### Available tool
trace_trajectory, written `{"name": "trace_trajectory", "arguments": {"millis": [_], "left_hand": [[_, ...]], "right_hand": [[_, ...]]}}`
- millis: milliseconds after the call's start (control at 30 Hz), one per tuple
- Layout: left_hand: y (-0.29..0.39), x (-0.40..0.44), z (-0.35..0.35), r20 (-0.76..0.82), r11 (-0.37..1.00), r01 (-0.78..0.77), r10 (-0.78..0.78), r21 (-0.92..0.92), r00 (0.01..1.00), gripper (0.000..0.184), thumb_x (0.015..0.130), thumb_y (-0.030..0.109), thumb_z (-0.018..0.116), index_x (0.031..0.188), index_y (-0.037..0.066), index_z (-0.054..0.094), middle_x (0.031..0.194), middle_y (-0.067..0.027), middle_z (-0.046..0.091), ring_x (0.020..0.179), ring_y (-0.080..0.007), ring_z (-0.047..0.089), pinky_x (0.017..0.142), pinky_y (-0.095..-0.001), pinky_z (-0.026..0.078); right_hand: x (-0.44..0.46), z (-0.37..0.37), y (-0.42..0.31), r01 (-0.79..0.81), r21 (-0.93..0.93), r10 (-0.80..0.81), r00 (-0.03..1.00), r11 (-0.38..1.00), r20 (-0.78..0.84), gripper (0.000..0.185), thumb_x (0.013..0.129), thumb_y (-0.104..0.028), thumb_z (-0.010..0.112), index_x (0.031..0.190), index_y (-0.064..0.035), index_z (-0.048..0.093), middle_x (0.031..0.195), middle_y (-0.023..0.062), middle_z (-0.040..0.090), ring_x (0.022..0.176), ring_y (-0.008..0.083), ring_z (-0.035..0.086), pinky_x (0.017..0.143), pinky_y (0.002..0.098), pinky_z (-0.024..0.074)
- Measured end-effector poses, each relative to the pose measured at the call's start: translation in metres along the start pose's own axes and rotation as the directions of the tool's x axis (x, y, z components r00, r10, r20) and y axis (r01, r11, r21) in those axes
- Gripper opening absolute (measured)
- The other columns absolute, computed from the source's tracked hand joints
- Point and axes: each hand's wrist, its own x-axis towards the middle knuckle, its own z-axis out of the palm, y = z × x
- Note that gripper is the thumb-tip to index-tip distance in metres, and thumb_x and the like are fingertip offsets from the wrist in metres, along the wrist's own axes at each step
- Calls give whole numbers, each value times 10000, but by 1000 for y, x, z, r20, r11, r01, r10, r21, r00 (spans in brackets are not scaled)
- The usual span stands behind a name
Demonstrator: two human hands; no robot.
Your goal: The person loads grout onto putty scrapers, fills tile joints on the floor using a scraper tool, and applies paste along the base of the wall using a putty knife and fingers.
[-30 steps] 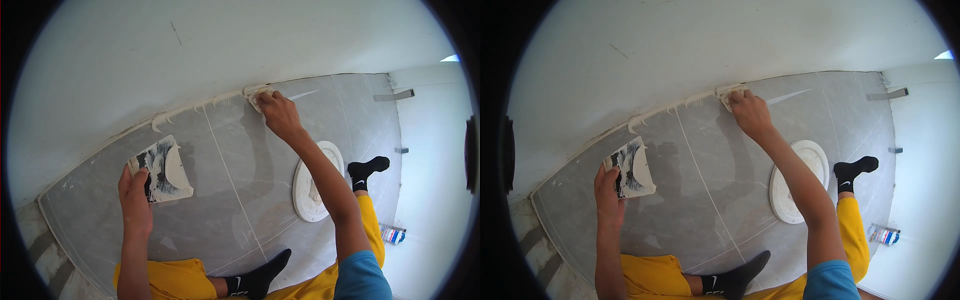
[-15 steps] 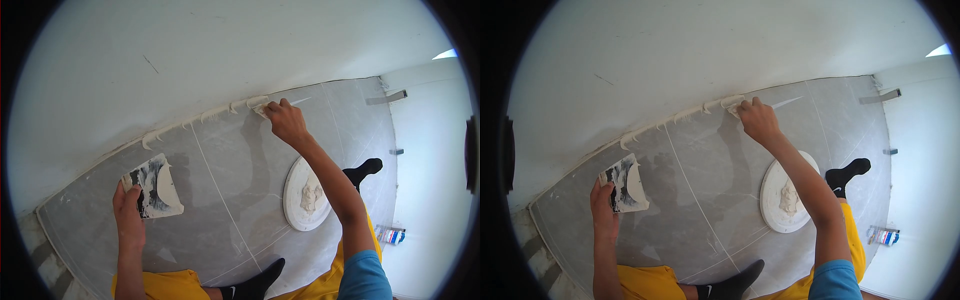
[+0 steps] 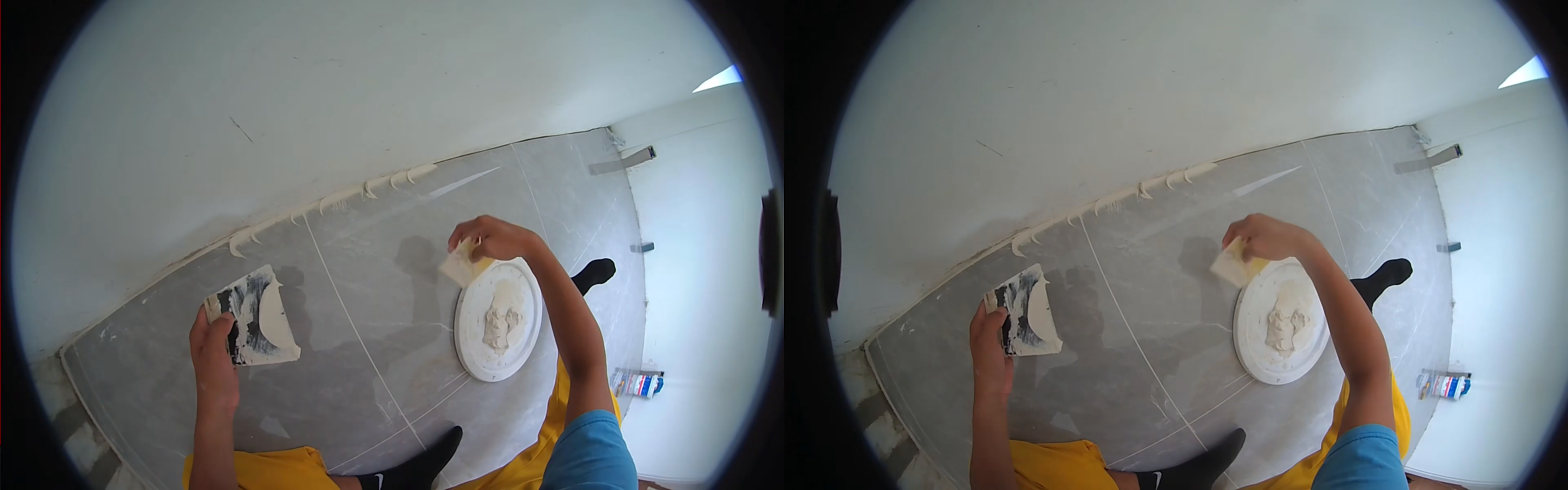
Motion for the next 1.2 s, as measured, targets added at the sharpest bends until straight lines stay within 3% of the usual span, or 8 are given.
{"name": "trace_trajectory", "arguments": {"millis": [367,467,633,700,833,967,1033,1200], "left_hand": [[-18,-17,26,207,986,143,-122,-89,971,260,918,106,469,1152,16,541,1049,-59,621,949,-131,609,837,-280,489],[-30,-25,36,239,948,277,-235,-158,942,265,919,140,468,1150,29,533,1036,-58,624,898,-143,633,761,-290,528],[-25,-35,42,189,926,320,-283,-202,940,264,915,163,470,1145,46,521,1021,-53,625,863,-144,647,690,-305,550],[-26,-38,40,197,921,287,-239,-265,951,258,915,157,462,1142,48,515,1014,-53,627,864,-147,647,685,-302,544],[-18,-46,35,178,943,121,-68,-308,982,239,936,153,471,1140,32,502,1058,-76,600,924,-134,610,735,-286,517],[-22,-46,37,162,880,-431,464,-201,871,210,963,117,505,1133,-7,505,1082,-98,605,982,-143,599,850,-256,474],[-28,-52,39,154,737,-664,675,-124,721,242,964,146,552,1144,-9,505,1081,-120,603,960,-152,601,822,-253,473],[-31,-58,38,584,221,-974,784,54,211,268,919,95,576,1169,19,514,1107,-113,588,921,-218,641,740,-320,544]], "right_hand": [[-65,94,-18,135,-143,-73,925,980,373,348,762,-71,656,1101,5,652,1005,153,665,901,291,644,816,372,503],[-65,117,-87,272,459,-194,958,846,-212,257,831,-60,625,1078,3,661,946,162,659,885,279,656,773,383,522],[-26,165,-164,720,-111,-404,249,685,-880,240,836,-11,639,1074,-27,664,1061,121,628,818,231,643,567,293,536],[-20,176,-163,684,-217,-464,198,696,-864,295,789,37,666,1074,-36,668,1159,121,589,847,237,648,509,262,516],[-34,168,-145,348,-522,-628,432,779,-648,307,745,89,658,1049,46,660,1092,149,609,815,235,648,584,266,521],[-55,176,-139,498,461,43,644,735,-764,244,840,-6,598,1081,6,633,1107,135,634,921,256,660,735,343,568],[-63,176,-144,321,930,106,946,-181,-306,298,853,-10,567,1147,40,566,1112,146,633,962,241,658,804,383,562],[-55,188,-147,216,856,-8,969,-469,-249,353,821,13,563,1169,65,530,1141,167,625,988,242,652,860,379,538]]}}
